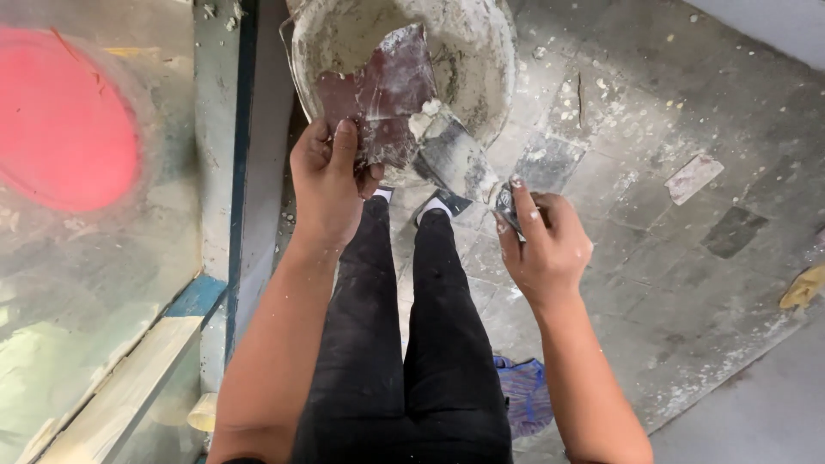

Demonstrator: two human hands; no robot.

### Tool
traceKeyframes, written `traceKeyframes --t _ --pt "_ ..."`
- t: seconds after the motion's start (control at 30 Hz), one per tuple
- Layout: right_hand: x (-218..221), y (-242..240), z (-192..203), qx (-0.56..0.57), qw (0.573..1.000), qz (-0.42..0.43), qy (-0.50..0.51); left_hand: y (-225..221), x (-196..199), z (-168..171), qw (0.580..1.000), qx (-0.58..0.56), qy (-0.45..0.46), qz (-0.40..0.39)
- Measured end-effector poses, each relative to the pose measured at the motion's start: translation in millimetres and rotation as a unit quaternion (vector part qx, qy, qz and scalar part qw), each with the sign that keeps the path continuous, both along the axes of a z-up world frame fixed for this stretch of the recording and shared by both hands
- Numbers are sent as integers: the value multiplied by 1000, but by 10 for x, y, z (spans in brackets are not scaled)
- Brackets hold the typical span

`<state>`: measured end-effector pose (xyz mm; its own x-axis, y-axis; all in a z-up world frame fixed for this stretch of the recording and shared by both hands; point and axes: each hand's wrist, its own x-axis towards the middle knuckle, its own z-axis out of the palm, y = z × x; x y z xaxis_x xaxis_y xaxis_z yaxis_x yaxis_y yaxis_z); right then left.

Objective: The person scoops plaster from a bucket using a putty knife and spreads it onto a hand scraper. The person then applies and smooths the plaster onto the wall using the putty knife.

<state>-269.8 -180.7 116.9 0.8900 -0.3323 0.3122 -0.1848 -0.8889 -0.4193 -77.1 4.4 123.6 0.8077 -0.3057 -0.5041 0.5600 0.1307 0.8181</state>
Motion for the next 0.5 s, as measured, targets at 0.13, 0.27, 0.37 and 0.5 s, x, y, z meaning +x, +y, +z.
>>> traceKeyframes --t 0.13,0.27,0.37,0.5 --pt "-20 14 39 43 998 -37 31 84 24 64 997 12 -81 -2" --pt "-295 4 216 245 966 -80 18 140 -79 115 993 35 -111 7" --pt "-318 62 338 515 844 -140 57 112 -150 179 988 24 -148 21" --pt "-207 141 387 690 697 -161 110 49 -352 337 981 -7 -192 32"
